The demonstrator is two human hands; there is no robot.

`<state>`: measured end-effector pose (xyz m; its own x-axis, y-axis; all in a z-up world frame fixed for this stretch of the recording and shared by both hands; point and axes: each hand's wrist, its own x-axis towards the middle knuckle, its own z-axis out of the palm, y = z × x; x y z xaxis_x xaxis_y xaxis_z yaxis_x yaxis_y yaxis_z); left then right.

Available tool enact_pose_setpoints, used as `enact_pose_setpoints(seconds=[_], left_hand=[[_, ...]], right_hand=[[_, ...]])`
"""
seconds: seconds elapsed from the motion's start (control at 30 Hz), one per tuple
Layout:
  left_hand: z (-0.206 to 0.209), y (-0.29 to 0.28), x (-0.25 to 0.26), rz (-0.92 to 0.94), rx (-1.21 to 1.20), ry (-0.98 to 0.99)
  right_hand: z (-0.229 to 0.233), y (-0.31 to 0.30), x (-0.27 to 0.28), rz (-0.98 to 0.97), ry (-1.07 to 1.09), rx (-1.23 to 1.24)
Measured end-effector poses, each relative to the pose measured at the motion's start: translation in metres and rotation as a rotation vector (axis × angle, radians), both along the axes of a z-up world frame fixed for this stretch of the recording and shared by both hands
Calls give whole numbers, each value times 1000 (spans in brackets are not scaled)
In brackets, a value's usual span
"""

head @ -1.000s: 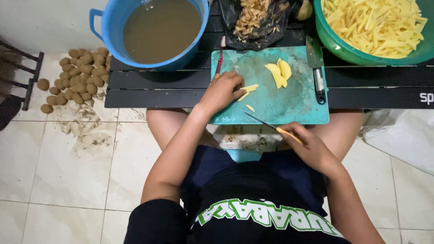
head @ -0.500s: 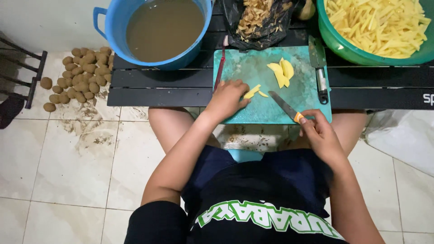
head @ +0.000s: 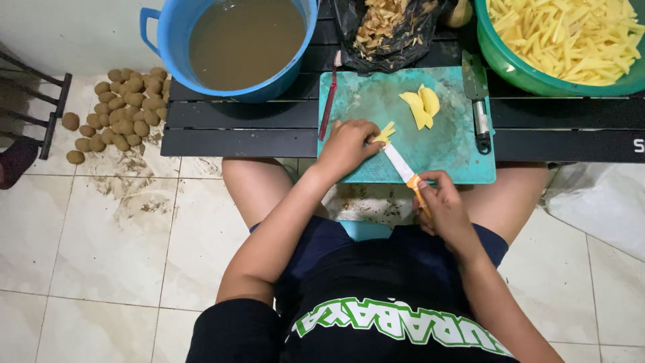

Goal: Slicing a peeled potato into thin strips on a cutting board using a knife

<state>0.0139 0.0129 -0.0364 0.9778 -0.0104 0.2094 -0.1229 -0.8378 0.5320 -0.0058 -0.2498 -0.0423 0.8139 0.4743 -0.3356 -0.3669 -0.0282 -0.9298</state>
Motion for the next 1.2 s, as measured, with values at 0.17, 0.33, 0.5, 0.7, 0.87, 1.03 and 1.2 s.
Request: enact_pose_setpoints(seconds=[0.17,0.33,0.5,0.7,0.87,1.03,1.2], left_hand=[[-3,-5,-3,30,-83,6],[-1,-8,-7,37,-119,17],[6,-12,-3,26,-139,15],[56,-41,37,-56,-182,-154],[115,-85,122,-115,-82,-330],[120,-115,219,-111,-27,-509],[107,-87,217,0,133,-399]], right_hand=[[5,18,-14,-45,-9,72],[1,27,-17,-91,-28,92],[18,26,-11,-106,-78,52],[53,6,17,-216,-263,107],[102,-28,76,-291,-515,51],[125,-56,149,-357,-788,-112],[122,-80,178,-95,-1056,-889]])
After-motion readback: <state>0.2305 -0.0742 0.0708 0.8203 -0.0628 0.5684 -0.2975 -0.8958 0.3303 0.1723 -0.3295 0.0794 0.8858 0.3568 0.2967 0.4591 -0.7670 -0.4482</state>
